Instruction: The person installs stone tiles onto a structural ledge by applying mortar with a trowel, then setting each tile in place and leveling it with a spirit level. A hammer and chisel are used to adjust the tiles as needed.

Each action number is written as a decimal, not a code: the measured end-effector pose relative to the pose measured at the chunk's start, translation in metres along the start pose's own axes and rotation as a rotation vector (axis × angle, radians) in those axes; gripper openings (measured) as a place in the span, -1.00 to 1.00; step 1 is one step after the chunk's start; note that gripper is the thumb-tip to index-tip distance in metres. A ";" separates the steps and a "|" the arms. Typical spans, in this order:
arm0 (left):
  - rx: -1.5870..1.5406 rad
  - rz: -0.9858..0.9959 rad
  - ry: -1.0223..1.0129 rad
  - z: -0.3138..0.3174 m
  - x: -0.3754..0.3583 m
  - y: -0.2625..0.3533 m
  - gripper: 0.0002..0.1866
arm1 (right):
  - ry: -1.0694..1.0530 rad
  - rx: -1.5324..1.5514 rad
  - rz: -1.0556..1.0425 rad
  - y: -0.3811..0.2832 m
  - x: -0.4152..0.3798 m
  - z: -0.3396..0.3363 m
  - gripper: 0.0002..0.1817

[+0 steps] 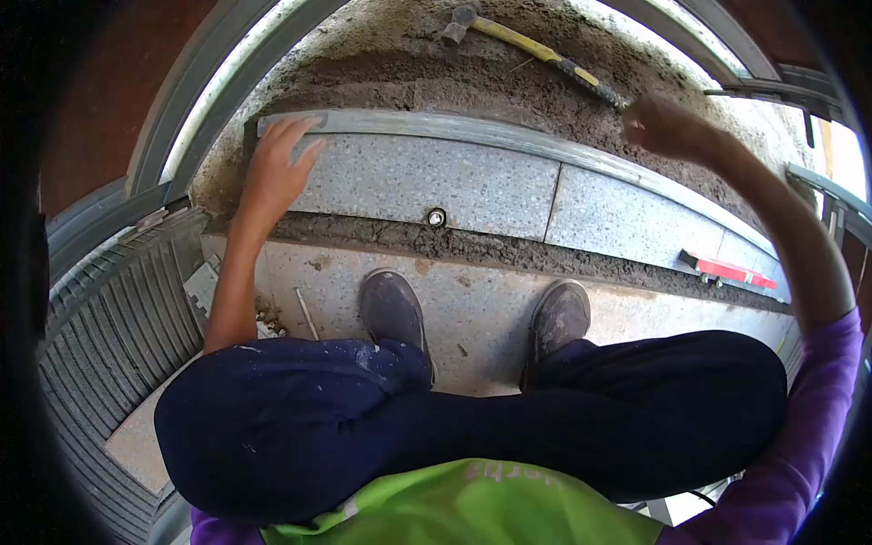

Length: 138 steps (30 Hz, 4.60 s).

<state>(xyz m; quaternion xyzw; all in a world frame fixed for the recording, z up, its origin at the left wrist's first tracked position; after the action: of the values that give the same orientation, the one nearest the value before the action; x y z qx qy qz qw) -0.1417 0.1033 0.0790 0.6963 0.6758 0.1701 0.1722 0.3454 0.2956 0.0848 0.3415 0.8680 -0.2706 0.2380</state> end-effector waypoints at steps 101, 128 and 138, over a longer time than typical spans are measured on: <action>-0.837 -0.210 -0.480 0.057 0.055 0.084 -0.69 | 0.278 1.821 0.242 -0.178 0.094 -0.006 -0.59; -0.478 0.060 -0.007 0.068 0.065 0.037 -0.86 | 0.279 0.889 0.279 -0.140 0.085 0.007 -0.74; -0.433 0.106 0.029 0.065 0.068 0.041 -0.88 | 0.217 0.809 0.113 -0.128 0.115 0.012 -0.57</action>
<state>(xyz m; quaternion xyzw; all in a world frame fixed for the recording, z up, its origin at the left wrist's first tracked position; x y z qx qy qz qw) -0.0729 0.1697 0.0415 0.6752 0.5884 0.3297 0.2987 0.1806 0.2617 0.0466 0.4811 0.6916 -0.5387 0.0066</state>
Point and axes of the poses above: each hand's wrist, its own x-axis towards the middle knuckle, its own z-axis out of the palm, y = z × x, the point moved 3 cm from there along x, towards the middle knuckle, and after that the axes turned 5 degrees about -z, right-handed, at the moved point
